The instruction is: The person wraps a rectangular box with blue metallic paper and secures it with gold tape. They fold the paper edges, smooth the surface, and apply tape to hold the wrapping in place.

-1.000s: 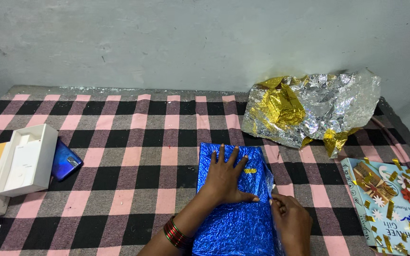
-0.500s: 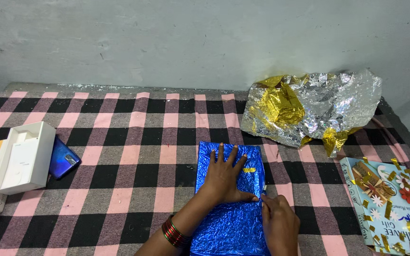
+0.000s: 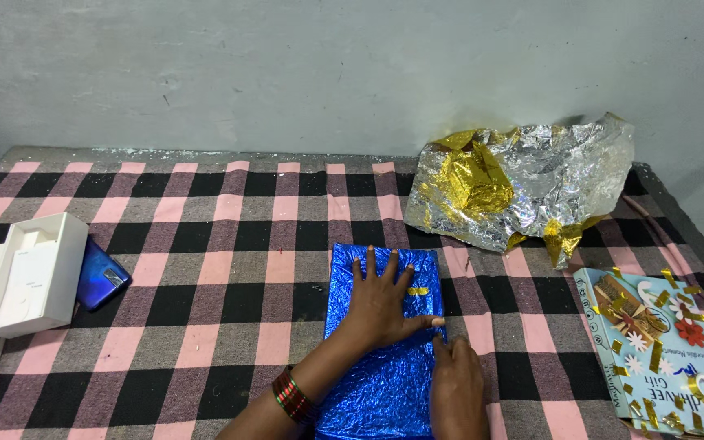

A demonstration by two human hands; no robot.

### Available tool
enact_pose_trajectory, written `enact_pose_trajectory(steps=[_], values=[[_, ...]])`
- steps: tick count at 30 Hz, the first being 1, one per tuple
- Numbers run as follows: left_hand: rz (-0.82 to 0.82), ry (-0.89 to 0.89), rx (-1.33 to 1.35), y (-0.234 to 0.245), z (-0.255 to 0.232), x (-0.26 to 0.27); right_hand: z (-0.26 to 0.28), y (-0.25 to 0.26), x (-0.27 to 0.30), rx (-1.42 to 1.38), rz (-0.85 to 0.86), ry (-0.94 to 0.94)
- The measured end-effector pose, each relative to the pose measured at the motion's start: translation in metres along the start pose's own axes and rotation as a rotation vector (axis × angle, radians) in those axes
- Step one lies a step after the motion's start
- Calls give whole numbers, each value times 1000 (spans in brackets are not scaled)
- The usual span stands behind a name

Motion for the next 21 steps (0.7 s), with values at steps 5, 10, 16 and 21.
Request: enact_pose_trajectory(steps=[5, 10, 16, 21], values=[[19, 89, -34, -5, -10, -5, 7, -3, 10, 43, -2, 41], [18, 101, -41, -6, -11, -2, 17, -4, 17, 73, 38, 74], [66, 104, -71, -8, -5, -3, 24, -7, 21, 148, 42, 43], [79, 113, -77, -10, -3, -5, 24, -9, 23, 112, -92, 77]])
Point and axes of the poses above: each hand's wrist, its own x-axis away from the middle knuckle, its own y-axis out of the back of the hand, z = x × y, the point moved 4 cm from there along -x, towards the middle knuckle, and after that the axes turned 15 degrees about x, right-handed, at the moved point
